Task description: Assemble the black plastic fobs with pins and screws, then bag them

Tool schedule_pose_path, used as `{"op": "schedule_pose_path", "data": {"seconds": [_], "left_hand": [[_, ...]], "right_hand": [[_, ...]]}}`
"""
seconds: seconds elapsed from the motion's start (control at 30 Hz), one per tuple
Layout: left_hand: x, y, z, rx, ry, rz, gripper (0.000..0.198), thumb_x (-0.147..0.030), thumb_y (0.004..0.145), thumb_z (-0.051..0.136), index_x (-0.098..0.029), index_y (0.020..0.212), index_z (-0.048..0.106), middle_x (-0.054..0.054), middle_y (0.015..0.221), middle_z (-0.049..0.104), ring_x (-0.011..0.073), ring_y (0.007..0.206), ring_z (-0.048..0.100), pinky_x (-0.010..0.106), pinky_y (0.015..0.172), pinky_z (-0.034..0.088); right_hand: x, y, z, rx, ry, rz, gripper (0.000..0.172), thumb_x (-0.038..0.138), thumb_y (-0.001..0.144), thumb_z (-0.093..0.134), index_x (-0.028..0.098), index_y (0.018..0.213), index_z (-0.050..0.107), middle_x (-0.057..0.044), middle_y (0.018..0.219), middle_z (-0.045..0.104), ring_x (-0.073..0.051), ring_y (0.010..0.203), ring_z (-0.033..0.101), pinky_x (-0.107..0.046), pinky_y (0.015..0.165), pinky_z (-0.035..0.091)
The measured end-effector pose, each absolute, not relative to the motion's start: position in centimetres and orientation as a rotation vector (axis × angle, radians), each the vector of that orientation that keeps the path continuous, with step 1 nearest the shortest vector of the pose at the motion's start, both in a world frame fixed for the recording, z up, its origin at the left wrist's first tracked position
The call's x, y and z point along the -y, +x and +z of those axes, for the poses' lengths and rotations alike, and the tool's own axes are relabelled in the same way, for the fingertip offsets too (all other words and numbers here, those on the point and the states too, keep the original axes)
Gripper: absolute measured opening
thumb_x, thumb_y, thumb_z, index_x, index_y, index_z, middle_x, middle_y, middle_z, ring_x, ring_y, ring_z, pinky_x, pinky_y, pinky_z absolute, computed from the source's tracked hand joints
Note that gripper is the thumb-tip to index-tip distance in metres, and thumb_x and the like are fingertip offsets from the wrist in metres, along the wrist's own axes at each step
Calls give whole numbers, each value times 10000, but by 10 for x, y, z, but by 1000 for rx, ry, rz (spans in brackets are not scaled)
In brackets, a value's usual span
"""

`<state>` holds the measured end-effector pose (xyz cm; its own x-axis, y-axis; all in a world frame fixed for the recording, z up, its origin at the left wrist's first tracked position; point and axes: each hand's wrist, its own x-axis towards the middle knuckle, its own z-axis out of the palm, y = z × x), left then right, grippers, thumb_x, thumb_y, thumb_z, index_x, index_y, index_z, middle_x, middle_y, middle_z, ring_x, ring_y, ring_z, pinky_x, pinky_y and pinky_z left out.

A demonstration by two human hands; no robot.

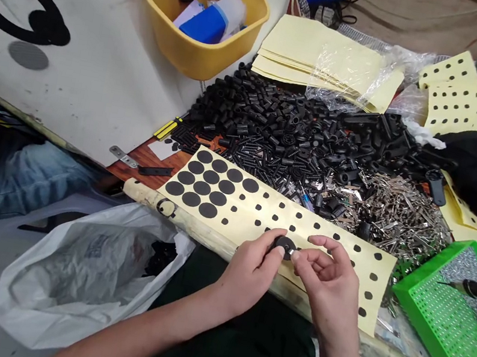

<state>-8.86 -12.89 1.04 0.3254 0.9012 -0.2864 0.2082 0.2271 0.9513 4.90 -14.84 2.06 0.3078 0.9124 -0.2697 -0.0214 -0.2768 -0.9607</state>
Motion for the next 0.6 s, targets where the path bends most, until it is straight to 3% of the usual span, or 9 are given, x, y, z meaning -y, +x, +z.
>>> {"op": "schedule_pose_path", "data": {"seconds": [0.33,0.43,0.6], "left_hand": [[130,-89,7,-1156,1250,774,288,-241,887,423,-159,1128,557,-49,608,446,87,511,387,200,499,343],[128,-90,7,-1109,1225,782,286,-250,892,427,-161,1135,550,-58,607,416,81,503,351,198,484,325],[131,-91,10,-1060,1198,864,272,-218,848,483,-139,1094,568,20,798,608,114,690,546,207,633,440]], "right_hand": [[143,44,25,1005,-1792,1010,406,422,641,755,203,904,538,46,523,556,-119,481,494,-240,484,406],[143,47,23,1089,-1725,1030,347,452,671,738,193,845,588,15,592,580,-124,542,533,-247,529,462],[148,48,22,1065,-1582,1114,330,458,643,769,179,781,660,-52,731,667,-164,642,628,-285,638,560]]}}
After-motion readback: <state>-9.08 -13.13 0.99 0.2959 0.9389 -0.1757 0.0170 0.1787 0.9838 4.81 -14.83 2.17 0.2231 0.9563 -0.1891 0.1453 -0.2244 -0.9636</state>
